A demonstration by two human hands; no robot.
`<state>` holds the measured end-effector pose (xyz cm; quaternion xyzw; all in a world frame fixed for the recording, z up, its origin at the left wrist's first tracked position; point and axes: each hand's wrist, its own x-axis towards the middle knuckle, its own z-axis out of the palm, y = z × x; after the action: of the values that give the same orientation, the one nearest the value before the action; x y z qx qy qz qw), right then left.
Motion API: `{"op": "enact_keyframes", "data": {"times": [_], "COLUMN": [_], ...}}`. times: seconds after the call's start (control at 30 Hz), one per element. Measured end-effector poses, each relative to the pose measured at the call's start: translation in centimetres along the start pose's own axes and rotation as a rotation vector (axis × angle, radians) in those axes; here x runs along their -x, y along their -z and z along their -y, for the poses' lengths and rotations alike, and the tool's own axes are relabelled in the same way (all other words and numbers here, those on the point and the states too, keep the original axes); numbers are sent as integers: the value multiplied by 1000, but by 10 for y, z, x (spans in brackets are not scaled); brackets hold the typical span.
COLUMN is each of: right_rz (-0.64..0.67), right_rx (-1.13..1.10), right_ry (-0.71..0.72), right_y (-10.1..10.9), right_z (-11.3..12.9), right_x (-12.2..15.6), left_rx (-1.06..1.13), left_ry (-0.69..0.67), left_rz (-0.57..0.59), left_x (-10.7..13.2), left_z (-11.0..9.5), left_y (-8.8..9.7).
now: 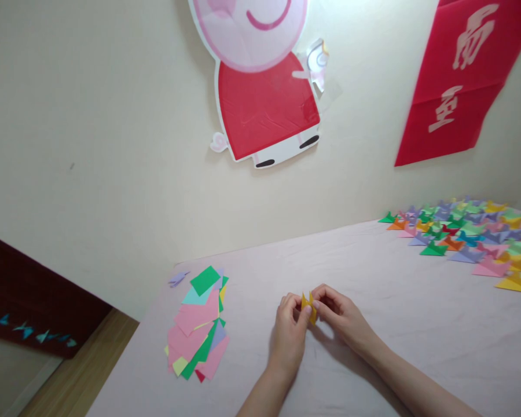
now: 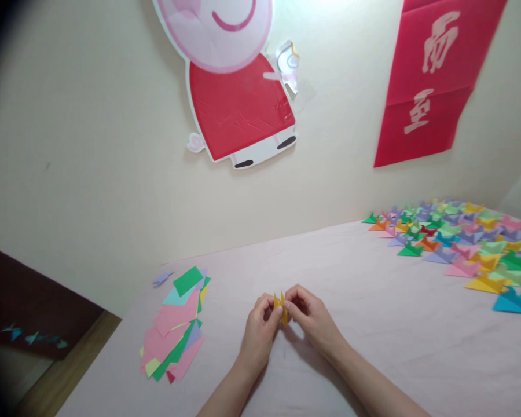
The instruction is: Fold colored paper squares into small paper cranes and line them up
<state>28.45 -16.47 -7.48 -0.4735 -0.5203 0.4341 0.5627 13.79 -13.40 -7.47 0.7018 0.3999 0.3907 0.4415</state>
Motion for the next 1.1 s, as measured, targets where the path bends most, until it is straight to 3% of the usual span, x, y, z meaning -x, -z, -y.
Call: {"op": "enact_keyframes", "data": {"times": [0.17,0.4,0.7,0.9,1.1], "right_rz": [-12,-98,-47,-21,-48], "right_rx": [205,302,226,180,148], "right_ry": [15,62,97,-16,-18], "right_y": [-2,-4,-2,0,2], "right_z": [4,8,4,5,5], "right_x": [2,4,1,-1,-1], "left_rx": [-25,-5,44,68,125], "left_ry": [6,62,47,32,19], "left_rz": [-25,-62,-93,-100,-89], "left_x": [0,1,-3,-4,-6], "left_z": [3,0,-6,-3,-5], "left_y": [2,2,6,7,9]}}
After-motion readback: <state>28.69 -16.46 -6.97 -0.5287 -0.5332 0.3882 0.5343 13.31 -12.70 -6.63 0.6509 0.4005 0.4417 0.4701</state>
